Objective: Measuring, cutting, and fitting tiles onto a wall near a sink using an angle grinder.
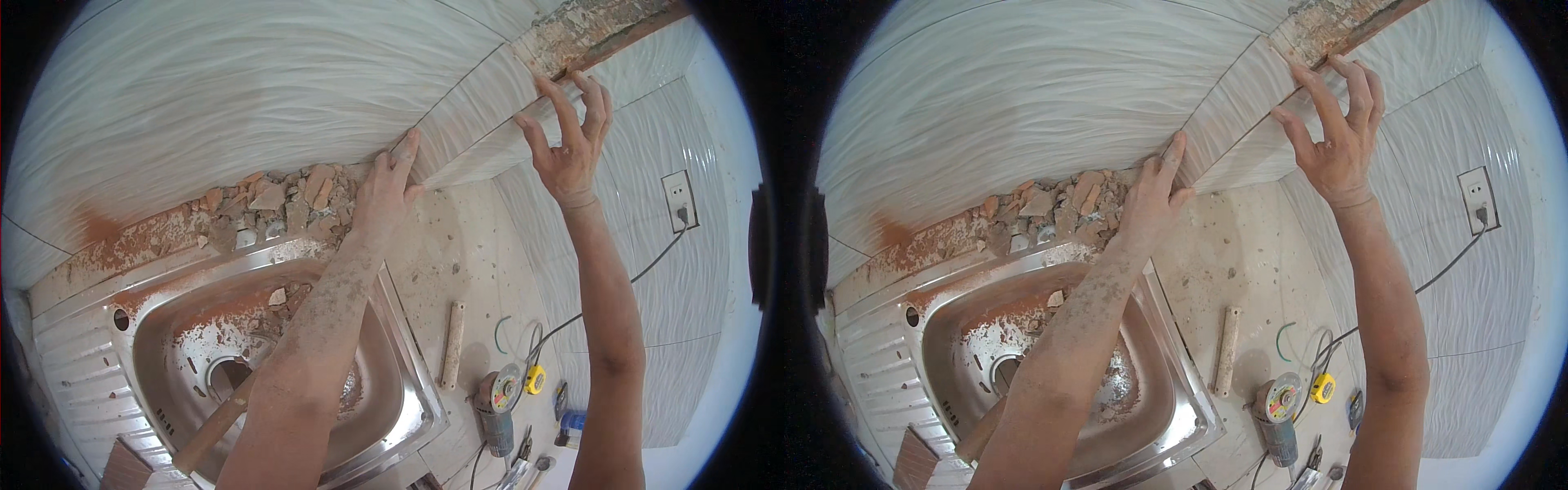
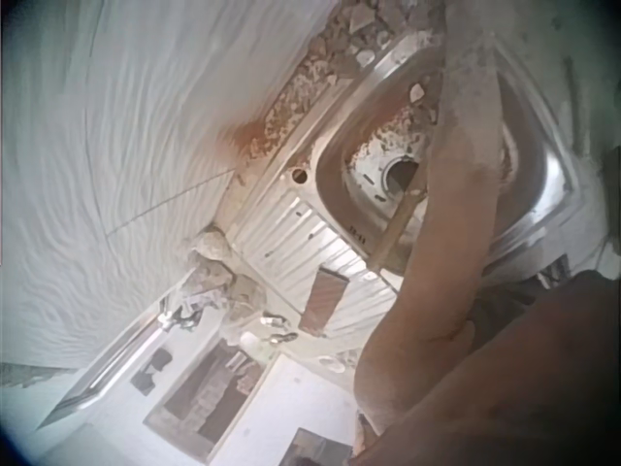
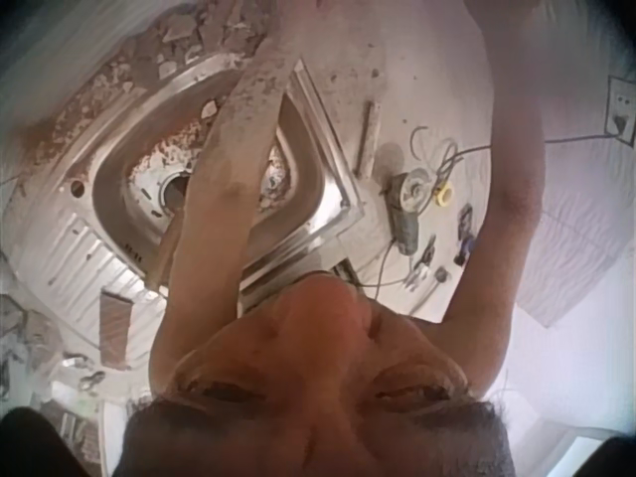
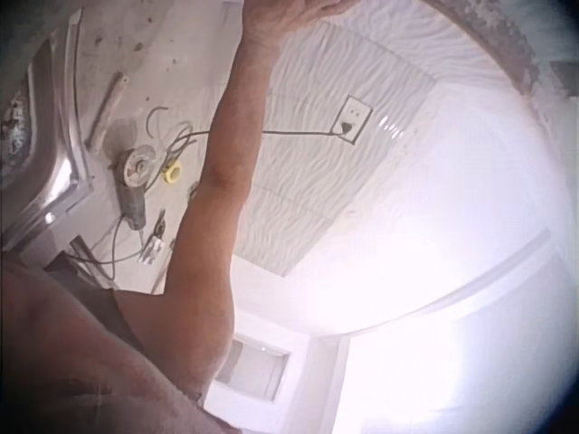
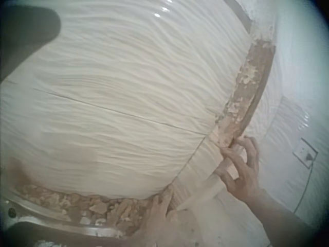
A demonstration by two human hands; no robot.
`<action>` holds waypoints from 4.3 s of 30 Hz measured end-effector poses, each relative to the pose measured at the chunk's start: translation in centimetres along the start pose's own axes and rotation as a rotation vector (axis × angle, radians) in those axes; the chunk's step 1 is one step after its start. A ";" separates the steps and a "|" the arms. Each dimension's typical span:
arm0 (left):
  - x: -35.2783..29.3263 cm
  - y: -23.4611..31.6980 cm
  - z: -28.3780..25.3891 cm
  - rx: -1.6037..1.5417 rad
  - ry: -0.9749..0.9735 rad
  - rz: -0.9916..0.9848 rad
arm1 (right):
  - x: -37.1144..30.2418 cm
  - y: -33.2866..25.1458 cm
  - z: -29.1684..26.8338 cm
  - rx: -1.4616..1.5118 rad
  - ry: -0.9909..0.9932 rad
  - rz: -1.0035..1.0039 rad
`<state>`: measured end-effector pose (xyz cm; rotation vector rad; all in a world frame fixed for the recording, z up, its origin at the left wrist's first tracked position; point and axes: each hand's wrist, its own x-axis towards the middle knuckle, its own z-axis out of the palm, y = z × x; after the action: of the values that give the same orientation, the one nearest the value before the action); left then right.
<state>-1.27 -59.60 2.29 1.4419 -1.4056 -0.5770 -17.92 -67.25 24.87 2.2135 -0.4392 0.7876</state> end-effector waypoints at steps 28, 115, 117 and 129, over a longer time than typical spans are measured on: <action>1.0 0.1 0.1 -0.071 0.040 0.005 | 0.4 2.4 0.6 0.012 0.089 -0.055; 2.4 -1.4 -1.6 0.239 -0.268 -0.199 | -0.2 -2.9 1.9 0.214 -0.029 0.329; 2.5 -0.8 -2.0 0.251 -0.305 -0.197 | -0.5 -2.7 2.0 0.218 -0.023 0.328; 2.0 -0.9 -2.2 0.272 -0.265 -0.127 | 0.2 -3.2 1.3 0.264 -0.047 0.394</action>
<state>1.46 -60.92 2.96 1.7288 -1.6569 -0.6984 -15.59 -66.06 22.58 2.4266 -0.8551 1.0501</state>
